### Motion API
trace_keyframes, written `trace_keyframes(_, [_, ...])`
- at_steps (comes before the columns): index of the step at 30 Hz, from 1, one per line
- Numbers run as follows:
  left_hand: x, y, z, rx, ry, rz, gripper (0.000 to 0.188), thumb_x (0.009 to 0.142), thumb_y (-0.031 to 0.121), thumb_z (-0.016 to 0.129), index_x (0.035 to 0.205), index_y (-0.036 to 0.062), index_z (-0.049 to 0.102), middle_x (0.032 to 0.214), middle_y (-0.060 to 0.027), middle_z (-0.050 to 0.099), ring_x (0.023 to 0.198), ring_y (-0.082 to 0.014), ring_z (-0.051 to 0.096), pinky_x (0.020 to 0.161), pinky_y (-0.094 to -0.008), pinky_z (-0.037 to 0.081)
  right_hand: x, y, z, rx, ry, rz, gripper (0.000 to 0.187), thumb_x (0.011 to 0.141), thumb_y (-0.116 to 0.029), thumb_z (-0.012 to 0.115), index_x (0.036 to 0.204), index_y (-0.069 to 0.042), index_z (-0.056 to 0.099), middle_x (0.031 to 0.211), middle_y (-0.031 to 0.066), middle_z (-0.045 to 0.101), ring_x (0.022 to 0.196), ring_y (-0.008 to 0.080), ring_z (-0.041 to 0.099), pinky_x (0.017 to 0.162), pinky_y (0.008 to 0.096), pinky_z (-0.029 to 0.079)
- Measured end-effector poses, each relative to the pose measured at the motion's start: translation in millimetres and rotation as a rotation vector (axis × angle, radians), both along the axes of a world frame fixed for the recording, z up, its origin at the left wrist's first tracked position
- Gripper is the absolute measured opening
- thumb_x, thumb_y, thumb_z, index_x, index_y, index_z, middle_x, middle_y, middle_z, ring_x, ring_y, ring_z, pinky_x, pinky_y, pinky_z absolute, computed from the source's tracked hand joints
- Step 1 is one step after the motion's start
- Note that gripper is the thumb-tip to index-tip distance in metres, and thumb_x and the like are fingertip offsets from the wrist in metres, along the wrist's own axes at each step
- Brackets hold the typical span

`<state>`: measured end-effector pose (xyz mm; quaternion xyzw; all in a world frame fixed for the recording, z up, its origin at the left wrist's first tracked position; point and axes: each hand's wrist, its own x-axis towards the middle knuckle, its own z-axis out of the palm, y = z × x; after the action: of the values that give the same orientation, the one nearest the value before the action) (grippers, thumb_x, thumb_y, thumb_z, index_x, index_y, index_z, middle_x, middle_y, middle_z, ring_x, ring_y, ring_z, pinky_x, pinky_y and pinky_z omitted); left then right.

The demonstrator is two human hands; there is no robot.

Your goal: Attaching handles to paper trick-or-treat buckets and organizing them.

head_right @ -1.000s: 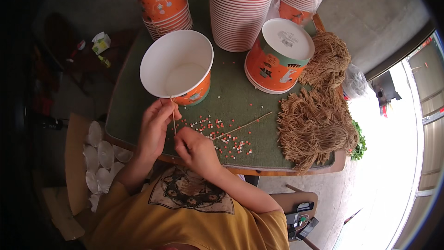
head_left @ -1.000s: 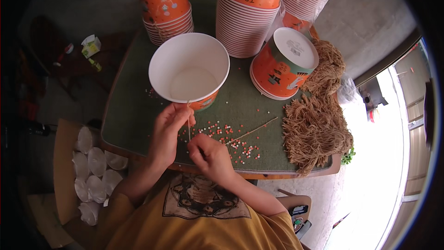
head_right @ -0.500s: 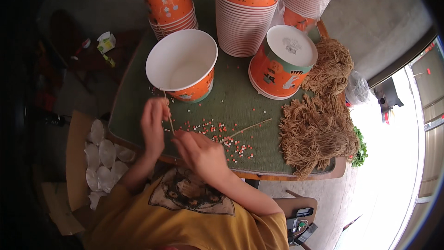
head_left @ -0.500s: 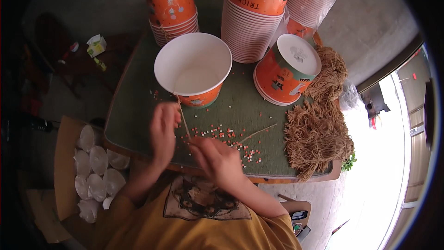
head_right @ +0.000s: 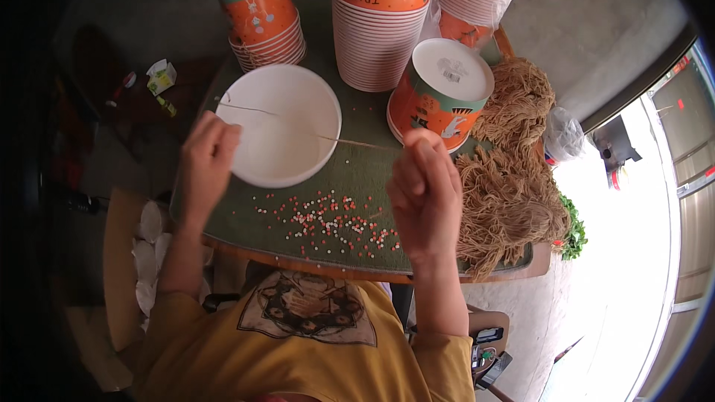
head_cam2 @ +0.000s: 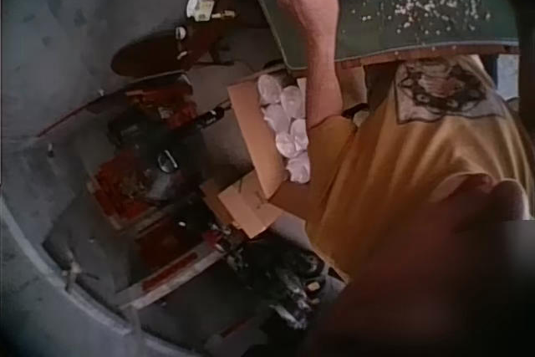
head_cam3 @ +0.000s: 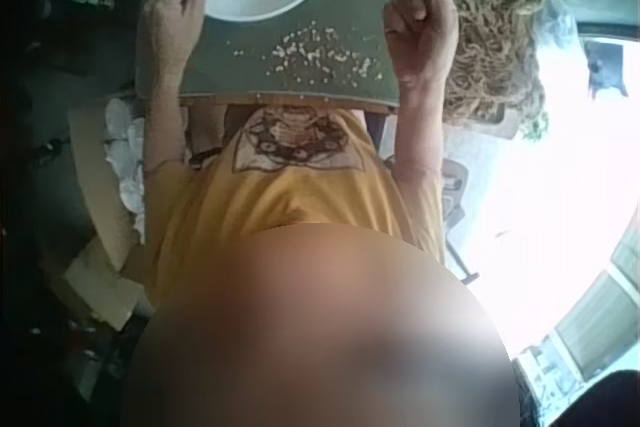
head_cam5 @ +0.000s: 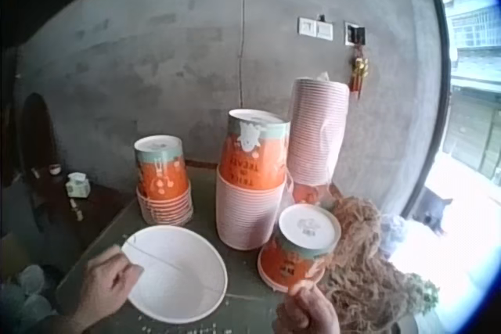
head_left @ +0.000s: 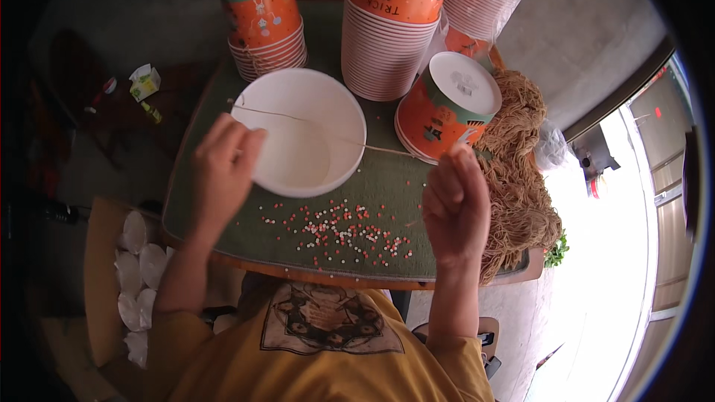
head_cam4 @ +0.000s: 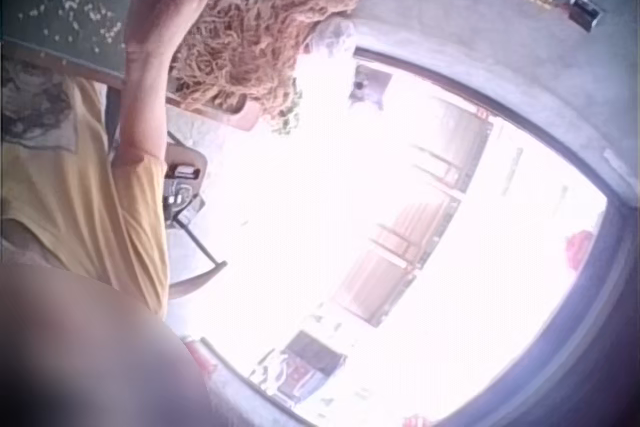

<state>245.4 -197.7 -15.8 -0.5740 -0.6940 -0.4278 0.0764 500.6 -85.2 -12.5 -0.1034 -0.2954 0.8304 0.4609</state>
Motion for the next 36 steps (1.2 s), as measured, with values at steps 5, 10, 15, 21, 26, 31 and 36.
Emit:
trace_keyframes(5, [-60,-9,1,-0.079,-0.014,-0.213,0.013,0.089,0.007,0.062,0.082,-0.0021,0.056,0.076,-0.0095,0.051,0.066,-0.0204,0.052,0.06,-0.0297,0.042,-36,7,-18,-0.372,0.278,0.256,0.016,0.099,-0.013,0.049,0.107,-0.002,0.057,0.065,-0.0057,0.033,0.051,0.0022,0.025,0.041,0.0183,0.02])
trace_keyframes(10, [-7,-32,3,0.247,0.271,0.066,0.019,0.084,0.006,0.068,0.1,0.0019,0.06,0.105,-0.0124,0.06,0.086,-0.0236,0.061,0.07,-0.0352,0.05,-58,0,-25,-0.492,0.335,0.321,0.015,0.099,-0.012,0.049,0.107,-0.001,0.056,0.064,-0.005,0.032,0.05,0.0032,0.025,0.041,0.0188,0.021])
trace_keyframes(15, [82,-29,-8,-0.142,-0.221,-0.304,0.029,0.082,0.015,0.074,0.101,0.0018,0.056,0.09,-0.0112,0.06,0.065,-0.0203,0.06,0.058,-0.0324,0.048,-69,-16,-19,-0.468,0.382,0.363,0.019,0.1,-0.011,0.045,0.109,0.003,0.056,0.065,-0.0036,0.033,0.051,0.0042,0.025,0.041,0.0194,0.022])
trace_keyframes(21, [84,-22,-21,-0.191,-0.374,-0.408,0.006,0.092,0.004,0.058,0.091,0.0017,0.053,0.072,-0.0134,0.057,0.062,-0.0263,0.06,0.054,-0.0356,0.045,-52,-19,-35,0.19,-0.364,-0.027,0.015,0.096,-0.012,0.053,0.107,-0.002,0.057,0.079,0.0024,0.054,0.063,0.0097,0.047,0.057,0.0208,0.039])
trace_keyframes(26, [73,-28,-26,-0.237,-0.345,-0.363,0.004,0.091,0.004,0.057,0.091,0.0015,0.053,0.071,-0.0144,0.057,0.062,-0.0305,0.06,0.054,-0.0364,0.046,-25,-27,-28,1.08,-0.86,-0.118,0.039,0.082,0.003,0.058,0.12,-0.007,0.056,0.117,0.0138,0.056,0.1,0.0299,0.058,0.069,0.0317,0.052])
trace_keyframes(31, [72,-30,-22,-0.266,-0.383,-0.363,0.005,0.091,0.003,0.056,0.089,0.0013,0.053,0.068,-0.0142,0.056,0.06,-0.0304,0.06,0.053,-0.037,0.045,-32,-47,-42,1.007,-0.81,0.006,0.028,0.084,0.0,0.065,0.111,-0.003,0.059,0.086,0.0084,0.064,0.075,0.0181,0.063,0.065,0.0306,0.052])
trace_keyframes(36, [64,-43,-5,-0.321,-0.243,-0.305,0.009,0.084,0.002,0.062,0.082,0.0023,0.053,0.065,-0.0086,0.052,0.056,-0.0259,0.055,0.052,-0.036,0.043,-33,-43,-53,1.057,-0.697,-0.102,0.01,0.082,0.001,0.063,0.089,-0.002,0.057,0.082,0.0087,0.059,0.07,0.0249,0.059,0.061,0.0324,0.049])
